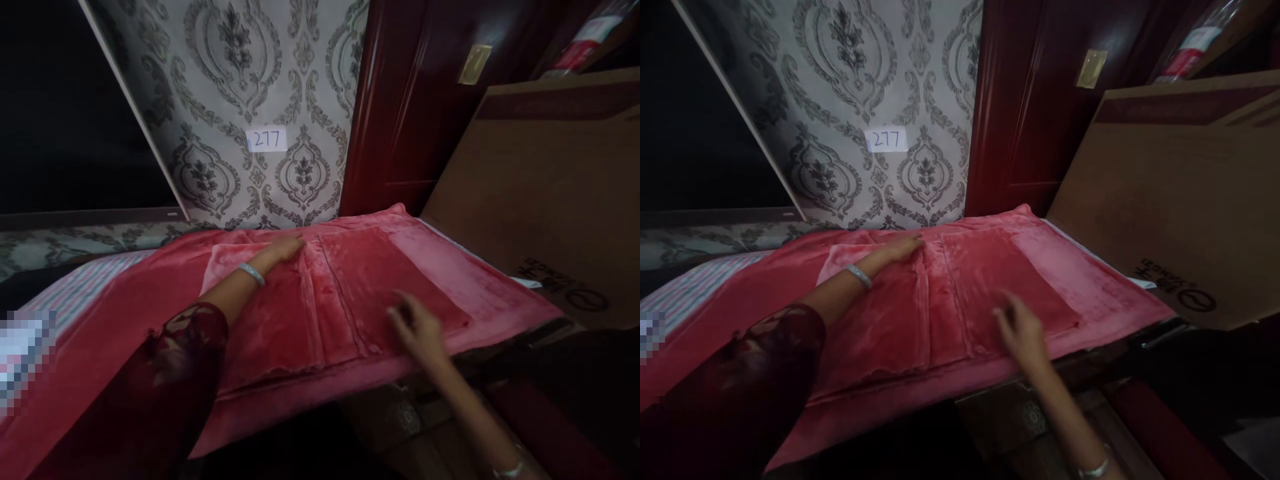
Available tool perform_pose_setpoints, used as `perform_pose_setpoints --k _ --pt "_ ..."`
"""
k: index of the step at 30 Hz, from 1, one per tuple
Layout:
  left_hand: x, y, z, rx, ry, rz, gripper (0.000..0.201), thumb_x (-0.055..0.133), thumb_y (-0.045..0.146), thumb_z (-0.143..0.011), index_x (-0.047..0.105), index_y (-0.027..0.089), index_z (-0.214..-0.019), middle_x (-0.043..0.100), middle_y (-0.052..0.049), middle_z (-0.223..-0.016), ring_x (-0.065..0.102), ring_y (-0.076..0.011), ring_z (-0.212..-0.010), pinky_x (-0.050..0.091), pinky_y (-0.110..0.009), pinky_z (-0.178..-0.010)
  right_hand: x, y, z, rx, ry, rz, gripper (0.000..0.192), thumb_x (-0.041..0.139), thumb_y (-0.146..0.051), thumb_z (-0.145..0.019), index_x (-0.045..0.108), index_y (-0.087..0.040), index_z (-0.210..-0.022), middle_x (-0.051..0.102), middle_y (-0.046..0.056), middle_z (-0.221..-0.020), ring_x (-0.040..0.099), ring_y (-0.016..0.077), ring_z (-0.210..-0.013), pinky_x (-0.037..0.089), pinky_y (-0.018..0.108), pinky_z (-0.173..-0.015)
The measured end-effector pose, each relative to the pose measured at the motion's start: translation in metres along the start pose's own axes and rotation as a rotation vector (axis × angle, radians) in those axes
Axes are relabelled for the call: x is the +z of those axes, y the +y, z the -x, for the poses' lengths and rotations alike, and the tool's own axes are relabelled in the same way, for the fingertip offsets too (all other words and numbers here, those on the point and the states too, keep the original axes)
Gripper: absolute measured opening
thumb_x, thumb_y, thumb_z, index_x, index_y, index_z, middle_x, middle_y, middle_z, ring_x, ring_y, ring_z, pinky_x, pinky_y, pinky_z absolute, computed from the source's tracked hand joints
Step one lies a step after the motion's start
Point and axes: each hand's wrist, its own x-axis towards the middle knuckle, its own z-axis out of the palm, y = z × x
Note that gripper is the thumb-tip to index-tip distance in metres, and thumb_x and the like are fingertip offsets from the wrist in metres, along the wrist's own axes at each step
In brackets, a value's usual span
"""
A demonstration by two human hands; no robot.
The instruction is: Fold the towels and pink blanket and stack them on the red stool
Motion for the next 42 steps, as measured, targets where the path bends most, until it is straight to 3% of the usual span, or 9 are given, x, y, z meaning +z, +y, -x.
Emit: perform_pose_setpoints --k 3,8,20,25,28,31,34,39,42 --pt "-0.003 -0.017 -0.011 -0.109 0.003 -0.083 0.032 0.053 0.020 -0.088 0.069 0.012 -0.114 0.062 -0.021 -0.133 0.054 -0.0342 -0.128 0.040 -0.043 -0.108 0.043 -0.065 0.027 -0.065 -0.428 -0.096 0.064 0.052 -0.046 -0.094 0.045 -0.020 -0.151 0.067 0.003 -0.078 0.063 0.0222 -0.070 0.049 0.031 -0.067" --pt "0.009 -0.039 -0.022 -0.221 -0.076 -0.094 0.027 0.056 0.033 -0.090 0.073 0.013 -0.096 0.074 -0.018 -0.106 0.068 -0.0297 -0.104 0.050 -0.034 -0.091 0.083 -0.108 0.038 -0.099 -0.545 -0.085 0.080 0.063 -0.036 -0.088 0.029 -0.022 -0.159 0.068 0.013 -0.113 0.065 0.0283 -0.096 0.050 0.040 -0.084" --pt "0.045 -0.053 -0.032 -0.208 0.080 0.019 0.022 0.053 0.023 -0.092 0.067 0.014 -0.106 0.070 -0.015 -0.115 0.065 -0.0238 -0.105 0.049 -0.031 -0.091 0.097 -0.077 0.047 -0.129 -0.444 -0.149 0.064 0.052 0.003 -0.074 0.063 -0.024 -0.131 0.064 0.008 -0.112 0.065 0.0208 -0.097 0.054 0.035 -0.088" --pt "0.028 -0.059 -0.042 -0.189 0.069 0.038 0.026 0.059 0.028 -0.088 0.070 0.014 -0.107 0.074 -0.011 -0.104 0.068 -0.0229 -0.096 0.051 -0.030 -0.087 0.077 -0.093 0.035 -0.157 -0.522 0.032 0.060 0.055 -0.006 -0.083 0.060 -0.029 -0.137 0.066 0.011 -0.119 0.067 0.0257 -0.104 0.055 0.039 -0.088" --pt "0.022 -0.049 -0.042 -0.200 0.139 -0.004 0.039 0.052 0.029 -0.092 0.065 0.008 -0.122 0.068 -0.020 -0.123 0.063 -0.0302 -0.115 0.047 -0.039 -0.099 0.070 -0.101 0.026 -0.227 -0.453 0.163 0.058 0.063 -0.017 -0.086 0.057 -0.030 -0.142 0.051 0.015 -0.147 0.049 0.0360 -0.134 0.046 0.056 -0.105" --pt "0.039 -0.028 -0.031 -0.173 0.174 -0.048 0.048 0.047 0.035 -0.095 0.058 0.008 -0.133 0.057 -0.025 -0.140 0.048 -0.0370 -0.135 0.035 -0.050 -0.113 0.080 -0.094 0.031 -0.372 -0.537 0.117 0.075 0.067 -0.030 -0.087 0.037 -0.032 -0.156 0.022 0.009 -0.167 0.017 0.0342 -0.153 0.023 0.063 -0.120" --pt "0.065 -0.012 -0.017 -0.120 0.111 -0.127 0.058 0.043 0.043 -0.096 0.049 0.012 -0.145 0.048 -0.022 -0.151 0.040 -0.0370 -0.143 0.026 -0.057 -0.118 0.097 -0.083 0.043 -0.409 -0.698 0.012 0.082 0.063 -0.040 -0.092 0.021 -0.030 -0.162 0.013 0.004 -0.168 0.006 0.0280 -0.155 0.013 0.057 -0.124" --pt "0.067 -0.012 -0.017 -0.148 -0.028 -0.161 0.065 0.033 0.047 -0.098 0.037 0.013 -0.154 0.037 -0.019 -0.160 0.032 -0.0328 -0.149 0.021 -0.057 -0.121 0.102 -0.085 0.050 -0.323 -0.695 -0.125 0.083 0.061 -0.057 -0.091 0.026 -0.029 -0.161 0.013 0.005 -0.168 0.005 0.0299 -0.155 0.002 0.053 -0.126" --pt "0.046 -0.010 -0.024 -0.197 -0.090 -0.124 0.067 0.030 0.051 -0.099 0.035 0.015 -0.155 0.035 -0.017 -0.161 0.031 -0.0318 -0.150 0.026 -0.056 -0.120 0.080 -0.087 0.039 -0.358 -0.683 -0.243 0.071 0.062 -0.055 -0.091 0.042 -0.031 -0.154 0.032 0.007 -0.163 0.024 0.0308 -0.152 0.016 0.049 -0.125"
